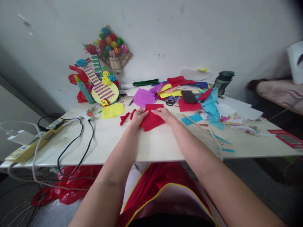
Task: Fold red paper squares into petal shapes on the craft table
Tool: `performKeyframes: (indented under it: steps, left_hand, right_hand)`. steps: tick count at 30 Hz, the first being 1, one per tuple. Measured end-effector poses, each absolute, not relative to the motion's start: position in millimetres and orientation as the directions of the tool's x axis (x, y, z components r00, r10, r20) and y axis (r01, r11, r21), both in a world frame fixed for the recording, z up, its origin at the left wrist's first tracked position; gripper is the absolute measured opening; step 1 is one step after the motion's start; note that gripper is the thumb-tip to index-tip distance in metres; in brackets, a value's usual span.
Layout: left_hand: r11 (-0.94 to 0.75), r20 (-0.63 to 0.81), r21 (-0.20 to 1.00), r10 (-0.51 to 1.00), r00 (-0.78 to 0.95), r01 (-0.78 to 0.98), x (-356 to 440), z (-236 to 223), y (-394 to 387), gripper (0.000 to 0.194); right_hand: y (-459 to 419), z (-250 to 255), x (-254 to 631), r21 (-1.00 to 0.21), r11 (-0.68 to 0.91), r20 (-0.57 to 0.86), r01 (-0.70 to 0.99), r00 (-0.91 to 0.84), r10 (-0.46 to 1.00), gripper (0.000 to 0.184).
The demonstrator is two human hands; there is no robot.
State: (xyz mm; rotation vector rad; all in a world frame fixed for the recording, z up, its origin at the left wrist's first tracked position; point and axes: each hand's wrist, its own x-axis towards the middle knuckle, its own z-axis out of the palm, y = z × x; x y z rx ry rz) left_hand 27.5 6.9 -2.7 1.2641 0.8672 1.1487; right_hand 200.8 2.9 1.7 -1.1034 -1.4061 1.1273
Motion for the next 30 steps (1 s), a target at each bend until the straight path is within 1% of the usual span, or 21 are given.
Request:
performKeyframes:
  steps: [7,14,16,20,23,30]
  left_hand:
    - [-0.109,0.123,0.992,0.962,0.242,-0.070,27.0,-5.0,10.5,0.035]
    - [-0.097,0.110,0.993,0.967,0.231,-0.070,27.2,-5.9,11.5,0.037]
    - [-0.085,0.100,0.994,0.966,0.238,-0.073,27.4,-5.3,11.1,0.038]
    - [-0.071,0.098,0.991,0.965,0.244,-0.117,28.4,-3.3,7.9,0.037]
    - [-0.079,0.114,0.985,0.964,0.239,-0.150,29.7,-1.6,4.7,0.036]
    - [-0.130,0.161,0.982,0.955,0.248,-0.135,31.9,-1.7,3.6,0.036]
  right_hand:
    - [5.9,-1.6,200.9,-0.979,0.185,0.179,0.085,-0.077,0.981,0.037]
    - [4.1,1.4,198.7,-0.975,0.213,0.207,0.068,-0.076,0.975,0.035]
    - [3.3,2.5,197.7,-0.983,0.184,0.183,0.010,-0.079,0.980,0.032]
    - [1.0,3.9,197.0,-0.993,0.041,0.058,-0.111,-0.155,0.986,0.032]
    - [-1.1,5.2,197.1,-0.995,-0.007,0.012,-0.096,-0.201,0.979,0.031]
    - [-3.9,8.3,195.9,-0.998,-0.018,-0.006,-0.057,-0.214,0.977,0.033]
